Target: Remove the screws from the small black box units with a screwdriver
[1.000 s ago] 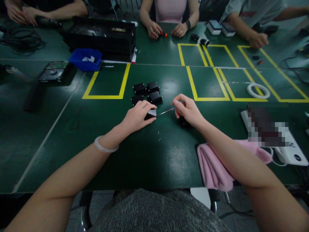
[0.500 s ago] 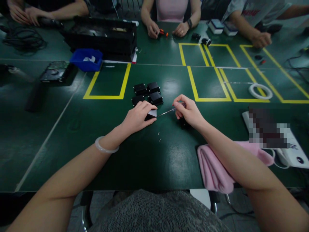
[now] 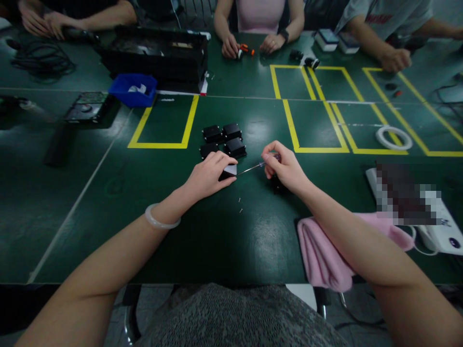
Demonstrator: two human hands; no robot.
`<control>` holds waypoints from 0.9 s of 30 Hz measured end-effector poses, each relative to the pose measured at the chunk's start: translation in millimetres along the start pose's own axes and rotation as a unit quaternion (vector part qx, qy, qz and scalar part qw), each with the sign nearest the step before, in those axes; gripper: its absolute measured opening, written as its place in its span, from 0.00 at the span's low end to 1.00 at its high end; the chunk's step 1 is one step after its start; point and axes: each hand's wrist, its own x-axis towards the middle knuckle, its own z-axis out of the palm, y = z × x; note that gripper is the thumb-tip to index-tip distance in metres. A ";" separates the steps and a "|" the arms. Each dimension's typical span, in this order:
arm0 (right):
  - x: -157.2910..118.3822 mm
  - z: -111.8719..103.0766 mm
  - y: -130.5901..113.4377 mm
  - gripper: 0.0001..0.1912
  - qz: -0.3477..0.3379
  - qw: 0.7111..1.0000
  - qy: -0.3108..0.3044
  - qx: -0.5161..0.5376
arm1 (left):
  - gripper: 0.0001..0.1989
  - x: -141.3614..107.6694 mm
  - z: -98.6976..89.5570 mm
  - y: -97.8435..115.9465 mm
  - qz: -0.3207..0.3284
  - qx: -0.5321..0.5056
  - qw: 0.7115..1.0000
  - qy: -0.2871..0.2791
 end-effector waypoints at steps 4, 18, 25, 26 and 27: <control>0.5 -0.1 1.1 0.11 0.004 1.000 0.004 -0.003 | 0.18 0.5 0.0 -0.2 0.002 0.004 1.000 -0.001; 1.4 -0.4 2.9 0.19 -0.002 1.000 0.005 -0.003 | 0.18 1.4 0.0 -1.5 0.002 -0.001 1.000 -0.003; 1.2 0.1 3.6 0.14 0.003 1.000 0.000 0.013 | 0.18 1.7 1.5 -3.1 0.008 0.000 1.000 -0.003; 1.3 0.2 3.6 0.14 0.002 1.000 -0.001 0.013 | 0.18 1.7 1.5 -3.3 0.008 0.001 1.000 -0.003; 1.3 0.2 3.7 0.14 0.001 1.000 -0.001 0.013 | 0.18 1.6 1.4 -3.4 0.008 0.002 1.000 -0.003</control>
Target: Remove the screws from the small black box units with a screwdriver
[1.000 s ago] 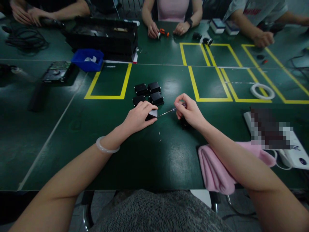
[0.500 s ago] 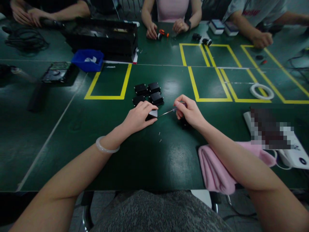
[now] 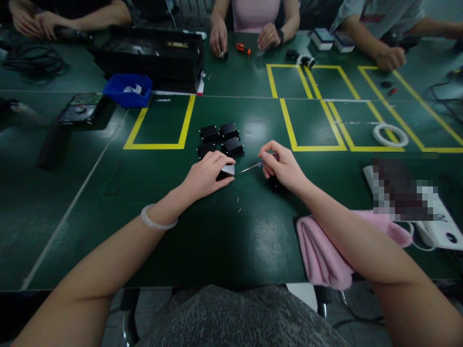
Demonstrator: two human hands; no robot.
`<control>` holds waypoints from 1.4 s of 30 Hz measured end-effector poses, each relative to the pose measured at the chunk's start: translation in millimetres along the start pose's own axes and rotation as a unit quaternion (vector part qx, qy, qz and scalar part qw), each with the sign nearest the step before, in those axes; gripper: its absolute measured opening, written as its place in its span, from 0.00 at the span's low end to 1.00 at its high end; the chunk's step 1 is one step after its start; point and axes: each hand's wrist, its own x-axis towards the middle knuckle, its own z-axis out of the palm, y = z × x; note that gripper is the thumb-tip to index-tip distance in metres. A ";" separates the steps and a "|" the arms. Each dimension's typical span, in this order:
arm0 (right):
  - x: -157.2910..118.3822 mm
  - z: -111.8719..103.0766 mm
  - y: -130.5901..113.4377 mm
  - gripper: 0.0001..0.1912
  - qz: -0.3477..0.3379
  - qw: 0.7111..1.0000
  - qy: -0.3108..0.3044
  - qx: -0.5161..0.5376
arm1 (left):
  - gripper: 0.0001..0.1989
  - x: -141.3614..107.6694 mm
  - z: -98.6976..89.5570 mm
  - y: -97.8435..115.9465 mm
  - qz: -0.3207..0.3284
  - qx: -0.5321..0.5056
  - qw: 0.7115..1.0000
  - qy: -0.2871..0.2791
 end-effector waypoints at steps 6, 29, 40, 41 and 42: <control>0.0 -0.1 -0.7 0.14 0.003 1.000 0.000 -0.007 | 0.18 -0.1 -0.9 0.1 0.000 0.003 1.000 -0.001; 0.1 0.5 -0.8 0.11 0.004 1.000 0.002 -0.017 | 0.19 0.2 -1.7 0.0 -0.004 -0.001 1.000 -0.005; 0.7 0.1 -1.3 0.11 0.002 1.000 0.000 -0.023 | 0.19 0.4 -2.6 0.3 -0.002 0.006 1.000 -0.004; 0.7 0.1 -1.3 0.11 0.003 1.000 0.001 -0.023 | 0.19 0.4 -2.4 0.1 -0.002 0.006 1.000 -0.003; 0.7 0.1 -1.4 0.11 0.003 1.000 0.001 -0.023 | 0.19 0.5 -2.3 0.0 -0.001 0.005 1.000 -0.004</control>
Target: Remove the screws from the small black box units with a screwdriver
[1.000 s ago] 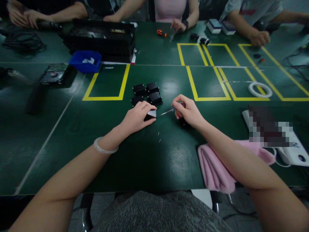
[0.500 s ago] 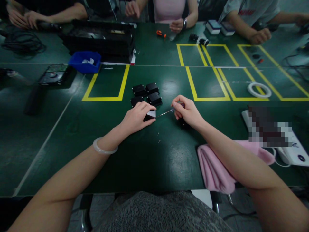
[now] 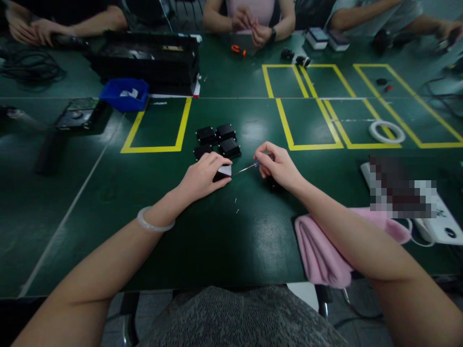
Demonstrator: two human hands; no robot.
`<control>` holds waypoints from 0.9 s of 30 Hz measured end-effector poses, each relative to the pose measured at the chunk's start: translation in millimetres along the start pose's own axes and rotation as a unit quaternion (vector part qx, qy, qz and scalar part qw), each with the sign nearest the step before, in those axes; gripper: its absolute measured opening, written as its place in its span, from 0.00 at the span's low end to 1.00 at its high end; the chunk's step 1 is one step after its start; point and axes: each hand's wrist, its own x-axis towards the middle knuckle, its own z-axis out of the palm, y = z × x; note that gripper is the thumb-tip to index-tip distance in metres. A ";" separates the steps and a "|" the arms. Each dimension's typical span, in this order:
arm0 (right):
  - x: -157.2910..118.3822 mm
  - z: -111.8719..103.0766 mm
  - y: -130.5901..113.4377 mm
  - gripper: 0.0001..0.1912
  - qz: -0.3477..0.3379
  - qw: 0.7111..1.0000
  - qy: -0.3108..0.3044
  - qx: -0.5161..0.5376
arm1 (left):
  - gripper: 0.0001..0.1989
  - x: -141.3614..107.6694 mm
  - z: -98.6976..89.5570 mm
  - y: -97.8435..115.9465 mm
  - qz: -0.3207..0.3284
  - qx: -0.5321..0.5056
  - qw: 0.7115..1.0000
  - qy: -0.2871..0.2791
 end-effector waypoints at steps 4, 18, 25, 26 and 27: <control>-0.1 0.4 -0.5 0.10 -0.002 1.000 -0.001 0.002 | 0.19 0.1 -0.4 0.1 0.001 -0.001 1.000 -0.003; -0.5 -1.0 -4.8 0.12 0.000 0.999 -0.004 -0.036 | 0.18 1.0 -1.1 0.1 -0.008 -0.004 1.000 -0.009; -0.7 -0.2 -5.5 0.13 0.003 0.999 -0.001 -0.035 | 0.18 1.0 -1.7 -0.4 -0.009 -0.009 1.000 -0.012; -0.7 0.0 -5.9 0.13 0.006 0.999 -0.001 -0.034 | 0.18 1.1 -1.4 -0.6 -0.009 -0.009 1.000 -0.012; -0.6 0.1 -6.3 0.14 0.009 0.999 0.000 -0.033 | 0.18 1.1 -1.1 -0.8 -0.009 -0.009 1.000 -0.011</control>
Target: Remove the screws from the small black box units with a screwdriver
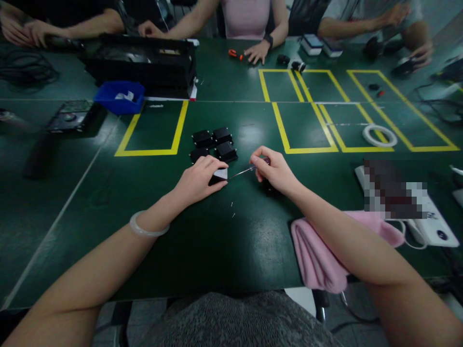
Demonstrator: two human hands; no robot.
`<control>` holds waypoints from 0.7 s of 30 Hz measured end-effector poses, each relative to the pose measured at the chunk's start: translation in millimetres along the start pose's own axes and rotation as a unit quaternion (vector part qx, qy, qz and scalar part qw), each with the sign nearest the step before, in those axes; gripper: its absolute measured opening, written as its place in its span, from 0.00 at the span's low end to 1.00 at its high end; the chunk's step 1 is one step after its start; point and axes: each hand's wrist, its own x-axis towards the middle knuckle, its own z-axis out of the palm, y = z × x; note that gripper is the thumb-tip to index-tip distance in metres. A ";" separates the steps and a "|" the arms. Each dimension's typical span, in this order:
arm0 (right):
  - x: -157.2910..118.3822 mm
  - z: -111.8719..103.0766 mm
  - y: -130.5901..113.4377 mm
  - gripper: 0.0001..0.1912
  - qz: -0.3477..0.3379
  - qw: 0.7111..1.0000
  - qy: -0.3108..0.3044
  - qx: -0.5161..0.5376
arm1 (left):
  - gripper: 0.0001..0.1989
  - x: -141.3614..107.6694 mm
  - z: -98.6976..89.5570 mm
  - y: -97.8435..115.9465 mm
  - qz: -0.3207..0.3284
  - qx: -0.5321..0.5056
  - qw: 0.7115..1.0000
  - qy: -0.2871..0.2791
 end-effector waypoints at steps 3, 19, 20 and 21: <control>0.2 -0.1 -0.6 0.16 0.007 1.000 0.002 0.002 | 0.18 0.2 1.1 -0.9 0.004 0.000 1.000 0.007; -0.8 1.3 3.1 0.10 -0.011 0.999 0.003 0.043 | 0.19 0.9 0.1 -0.1 0.004 -0.003 1.000 0.001; -0.8 1.4 3.4 0.10 -0.014 0.999 0.003 0.045 | 0.19 1.0 0.1 -0.1 0.004 -0.003 1.000 0.001; -0.9 1.4 3.5 0.10 -0.015 0.999 0.004 0.043 | 0.19 1.1 0.2 -0.1 0.003 -0.002 1.000 0.002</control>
